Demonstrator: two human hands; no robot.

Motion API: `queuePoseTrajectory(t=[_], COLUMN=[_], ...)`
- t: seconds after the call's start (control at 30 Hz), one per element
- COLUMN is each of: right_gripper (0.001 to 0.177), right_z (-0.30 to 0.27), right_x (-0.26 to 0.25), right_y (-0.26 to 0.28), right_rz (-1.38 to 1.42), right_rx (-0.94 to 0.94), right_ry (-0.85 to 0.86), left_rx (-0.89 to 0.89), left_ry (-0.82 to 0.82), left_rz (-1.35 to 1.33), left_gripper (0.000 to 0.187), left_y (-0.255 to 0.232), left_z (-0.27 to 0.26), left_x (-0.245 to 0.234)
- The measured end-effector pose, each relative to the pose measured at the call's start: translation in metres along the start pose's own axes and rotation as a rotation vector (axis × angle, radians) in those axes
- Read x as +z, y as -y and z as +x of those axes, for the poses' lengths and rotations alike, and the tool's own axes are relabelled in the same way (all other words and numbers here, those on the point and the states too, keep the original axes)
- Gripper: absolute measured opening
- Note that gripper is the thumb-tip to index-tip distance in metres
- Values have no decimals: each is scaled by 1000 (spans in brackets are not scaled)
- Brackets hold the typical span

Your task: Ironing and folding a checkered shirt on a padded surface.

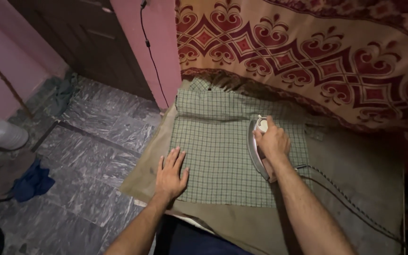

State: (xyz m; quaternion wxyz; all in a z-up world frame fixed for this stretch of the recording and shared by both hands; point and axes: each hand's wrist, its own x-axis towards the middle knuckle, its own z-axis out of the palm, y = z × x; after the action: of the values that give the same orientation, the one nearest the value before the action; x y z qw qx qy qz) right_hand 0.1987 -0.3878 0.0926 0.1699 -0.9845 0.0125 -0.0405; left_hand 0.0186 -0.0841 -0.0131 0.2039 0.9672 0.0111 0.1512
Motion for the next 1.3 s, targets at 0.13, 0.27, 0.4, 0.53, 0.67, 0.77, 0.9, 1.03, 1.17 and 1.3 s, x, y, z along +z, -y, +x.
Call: queuePoseTrajectory(t=[0.13, 0.27, 0.4, 0.53, 0.67, 0.77, 0.9, 1.03, 1.17, 1.3], right_gripper=[72, 74, 74, 75, 76, 75, 75, 76, 73, 63], right_z=[-15, -44, -76, -97, -99, -91, -75, -59, -48, -39], right_x=[-1, -7, -19, -11, -12, -15, -19, -17, -22, -29], right_y=[-2, -3, 2, -10, -13, -15, -17, -25, -26, -22], right_rz=[41, 8, -5, -17, -59, -76, -97, -96, -68, -37], right_rx=[-26, 6, 18, 15, 14, 26, 45, 56, 41, 36], right_ry=[-14, 31, 89, 108, 89, 80, 46, 30, 0, -8], left_rx=[-8, -9, -27, -21, -9, -15, -11, -15, -15, -6], left_ry=[-1, 3, 17, 13, -6, -6, -13, -10, -21, -21], left_rz=[-2, -6, -5, 1, 0, -3, 5, 9, 4, 5], left_gripper=[62, 62, 62, 60, 61, 61, 61, 61, 61, 61], left_y=[3, 1, 0, 1, 2, 2, 1, -1, -2, 1], left_z=[0, 1, 2, 0, -1, -1, -1, -1, -1, -1], left_x=[1, 2, 1, 1, 4, 4, 3, 0, -1, 2])
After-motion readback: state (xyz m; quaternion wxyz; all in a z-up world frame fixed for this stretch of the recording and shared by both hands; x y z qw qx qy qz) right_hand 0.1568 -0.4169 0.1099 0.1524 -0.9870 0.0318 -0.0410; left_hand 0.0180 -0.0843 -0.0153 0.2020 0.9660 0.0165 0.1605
